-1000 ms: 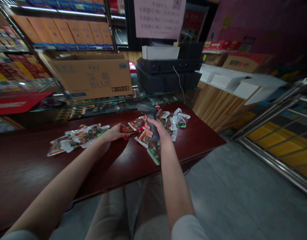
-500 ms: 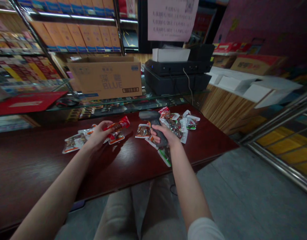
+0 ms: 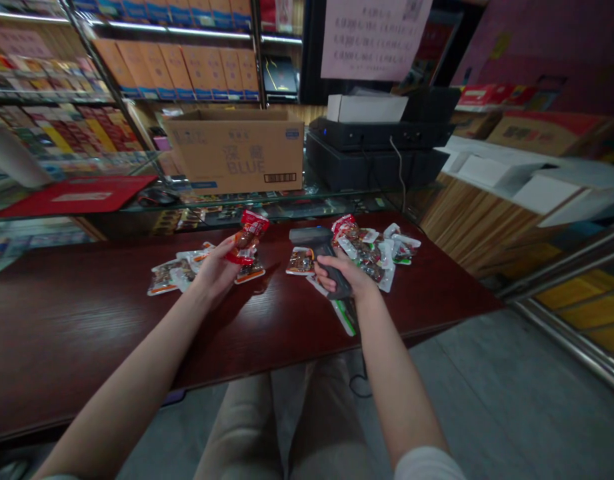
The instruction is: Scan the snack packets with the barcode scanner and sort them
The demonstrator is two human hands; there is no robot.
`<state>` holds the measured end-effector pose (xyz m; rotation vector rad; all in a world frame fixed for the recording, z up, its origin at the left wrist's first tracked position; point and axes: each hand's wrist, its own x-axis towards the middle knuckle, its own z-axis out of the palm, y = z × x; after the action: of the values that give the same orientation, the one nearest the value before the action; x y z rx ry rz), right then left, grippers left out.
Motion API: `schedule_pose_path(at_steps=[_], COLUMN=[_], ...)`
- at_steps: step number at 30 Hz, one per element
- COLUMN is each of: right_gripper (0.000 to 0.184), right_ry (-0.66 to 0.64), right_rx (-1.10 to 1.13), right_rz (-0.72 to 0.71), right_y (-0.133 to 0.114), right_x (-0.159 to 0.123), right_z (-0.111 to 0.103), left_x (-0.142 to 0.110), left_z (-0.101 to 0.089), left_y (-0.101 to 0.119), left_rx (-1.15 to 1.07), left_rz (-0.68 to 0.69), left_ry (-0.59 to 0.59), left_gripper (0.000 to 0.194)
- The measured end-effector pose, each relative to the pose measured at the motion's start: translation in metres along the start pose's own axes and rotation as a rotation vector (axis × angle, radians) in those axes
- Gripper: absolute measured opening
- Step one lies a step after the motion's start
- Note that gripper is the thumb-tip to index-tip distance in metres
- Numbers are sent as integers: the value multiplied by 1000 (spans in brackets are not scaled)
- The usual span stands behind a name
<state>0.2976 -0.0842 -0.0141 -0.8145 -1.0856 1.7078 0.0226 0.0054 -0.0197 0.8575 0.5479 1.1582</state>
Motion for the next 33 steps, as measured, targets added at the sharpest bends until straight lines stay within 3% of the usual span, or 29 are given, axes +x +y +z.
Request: schedule_pose_path(at_steps=[10,23,33], right_gripper=[32,27,24], right_ry=[-69,-57,-23], right_rx=[-52,-70,-113], right_rz=[92,68,53], right_y=[5,14,12], right_x=[6,14,12], right_z=[14,25,30], left_x=[-2,-2,-7], left_z=[8,8,10], left_y=[-15,-18,-18], left_rx=[97,168,309], left_rz=[66,80,88], left_ry=[54,33,-31], left_gripper=[56,46,53])
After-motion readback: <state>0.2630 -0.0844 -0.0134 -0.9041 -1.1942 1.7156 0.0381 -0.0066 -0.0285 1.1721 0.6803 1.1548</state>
